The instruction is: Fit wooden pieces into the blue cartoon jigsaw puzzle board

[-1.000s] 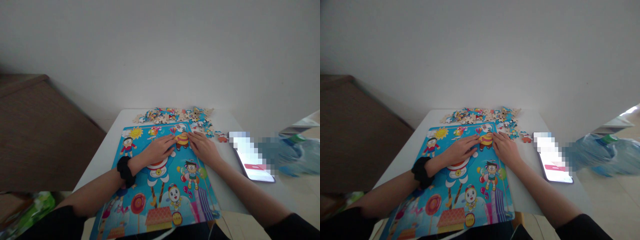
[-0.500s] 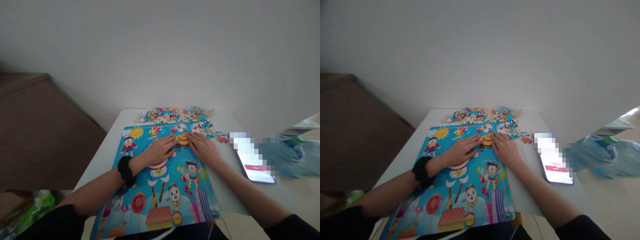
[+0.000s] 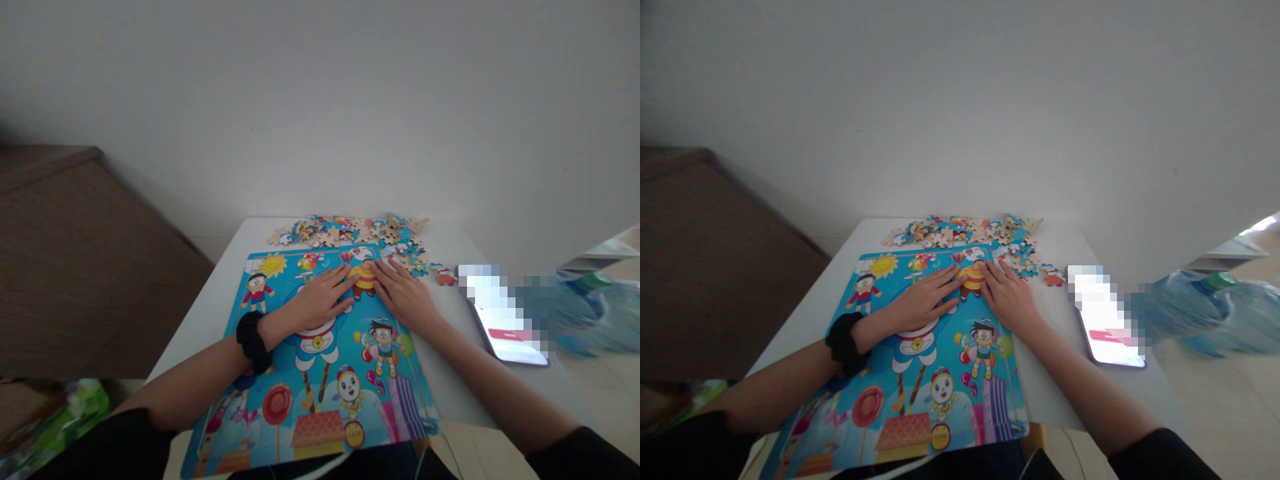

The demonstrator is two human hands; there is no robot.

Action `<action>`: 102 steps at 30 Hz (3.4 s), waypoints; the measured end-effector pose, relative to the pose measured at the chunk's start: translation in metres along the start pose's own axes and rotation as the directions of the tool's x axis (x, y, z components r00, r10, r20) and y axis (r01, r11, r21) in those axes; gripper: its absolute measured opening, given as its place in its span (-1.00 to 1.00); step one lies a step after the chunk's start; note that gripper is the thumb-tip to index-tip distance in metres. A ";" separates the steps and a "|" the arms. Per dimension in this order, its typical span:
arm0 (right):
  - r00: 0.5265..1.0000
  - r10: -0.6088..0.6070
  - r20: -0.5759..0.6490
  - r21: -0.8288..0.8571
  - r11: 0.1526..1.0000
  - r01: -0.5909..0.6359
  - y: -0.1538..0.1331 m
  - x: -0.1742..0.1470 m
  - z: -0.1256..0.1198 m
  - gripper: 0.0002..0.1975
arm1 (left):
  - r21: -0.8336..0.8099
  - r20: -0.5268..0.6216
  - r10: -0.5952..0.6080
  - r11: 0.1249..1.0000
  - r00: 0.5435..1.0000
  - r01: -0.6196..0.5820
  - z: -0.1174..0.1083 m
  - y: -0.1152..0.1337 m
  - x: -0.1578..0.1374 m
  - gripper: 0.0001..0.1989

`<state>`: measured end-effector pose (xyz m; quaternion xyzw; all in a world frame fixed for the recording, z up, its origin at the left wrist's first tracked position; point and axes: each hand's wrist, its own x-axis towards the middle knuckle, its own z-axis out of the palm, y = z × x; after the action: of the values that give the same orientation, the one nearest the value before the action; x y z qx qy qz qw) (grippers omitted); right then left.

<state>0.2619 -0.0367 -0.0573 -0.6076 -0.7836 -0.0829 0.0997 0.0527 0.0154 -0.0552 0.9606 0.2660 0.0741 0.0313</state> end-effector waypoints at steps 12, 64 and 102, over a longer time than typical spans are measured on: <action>1.000 -0.004 0.025 0.000 1.000 0.004 0.000 0.000 0.001 -0.53 | -0.051 0.036 0.002 0.999 0.999 -0.001 -0.001 -0.001 0.000 -0.47; 0.982 0.145 0.119 0.060 0.986 -0.153 0.012 0.086 -0.041 -0.69 | -0.120 -0.022 0.022 0.992 1.000 -0.024 0.004 0.003 0.001 -0.46; 0.925 -0.153 -0.348 0.194 0.954 0.230 -0.013 0.065 -0.034 -0.73 | -0.619 -0.303 -0.392 0.774 0.869 0.133 -0.012 -0.001 0.002 -0.67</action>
<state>0.2351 0.0125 -0.0082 -0.4894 -0.8161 -0.1006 0.2904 0.0520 0.0172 -0.0435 0.8181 0.3656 0.3483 0.2751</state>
